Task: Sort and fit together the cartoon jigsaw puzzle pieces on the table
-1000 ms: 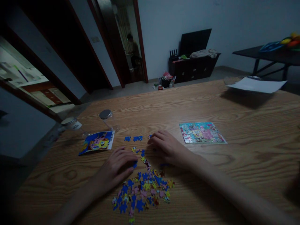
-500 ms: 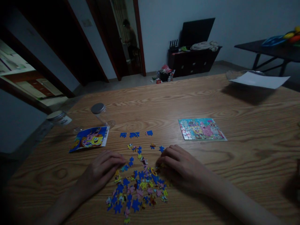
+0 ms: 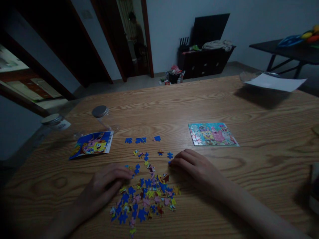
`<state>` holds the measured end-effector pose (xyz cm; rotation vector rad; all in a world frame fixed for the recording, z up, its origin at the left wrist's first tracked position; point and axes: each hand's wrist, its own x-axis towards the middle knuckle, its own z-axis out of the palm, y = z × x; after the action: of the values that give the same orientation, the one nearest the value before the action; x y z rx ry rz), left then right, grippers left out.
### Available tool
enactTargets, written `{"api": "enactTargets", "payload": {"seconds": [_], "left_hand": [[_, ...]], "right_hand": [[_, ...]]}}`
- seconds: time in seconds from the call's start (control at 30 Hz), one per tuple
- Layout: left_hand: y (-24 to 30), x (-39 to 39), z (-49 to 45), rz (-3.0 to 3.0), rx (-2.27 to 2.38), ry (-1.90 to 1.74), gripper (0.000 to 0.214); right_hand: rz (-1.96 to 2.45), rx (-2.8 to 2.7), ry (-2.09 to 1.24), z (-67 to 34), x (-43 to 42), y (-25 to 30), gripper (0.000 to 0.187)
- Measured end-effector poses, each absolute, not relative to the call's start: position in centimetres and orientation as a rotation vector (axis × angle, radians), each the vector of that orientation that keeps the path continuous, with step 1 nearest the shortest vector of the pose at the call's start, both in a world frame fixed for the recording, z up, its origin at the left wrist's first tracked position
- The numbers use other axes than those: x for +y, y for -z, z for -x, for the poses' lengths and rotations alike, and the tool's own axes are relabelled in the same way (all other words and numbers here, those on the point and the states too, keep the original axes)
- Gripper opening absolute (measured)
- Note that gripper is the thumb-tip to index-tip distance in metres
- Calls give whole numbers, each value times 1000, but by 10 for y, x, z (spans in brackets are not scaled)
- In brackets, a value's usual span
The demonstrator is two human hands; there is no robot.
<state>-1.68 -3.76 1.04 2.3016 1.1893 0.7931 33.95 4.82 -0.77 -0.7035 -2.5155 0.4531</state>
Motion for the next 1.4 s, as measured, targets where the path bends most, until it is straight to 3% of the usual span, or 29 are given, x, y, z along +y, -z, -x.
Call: {"api": "enactTargets", "payload": {"seconds": [0.3, 0.6, 0.87, 1.4], "left_hand": [[-13, -48, 5, -2203, 1145, -826, 34], [-10, -31, 39, -2393, 1406, -882, 22], [-10, -27, 43, -2414, 1378, -797, 24], [-10, -27, 41, -2338, 1361, -782, 25]], "right_hand": [[635, -2548, -564, -338, 37, -9, 27], [518, -2701, -630, -326, 19, -17, 5], [560, -2691, -682, -323, 15, -17, 13], [576, -2704, -711, -325, 14, -8, 8]]}}
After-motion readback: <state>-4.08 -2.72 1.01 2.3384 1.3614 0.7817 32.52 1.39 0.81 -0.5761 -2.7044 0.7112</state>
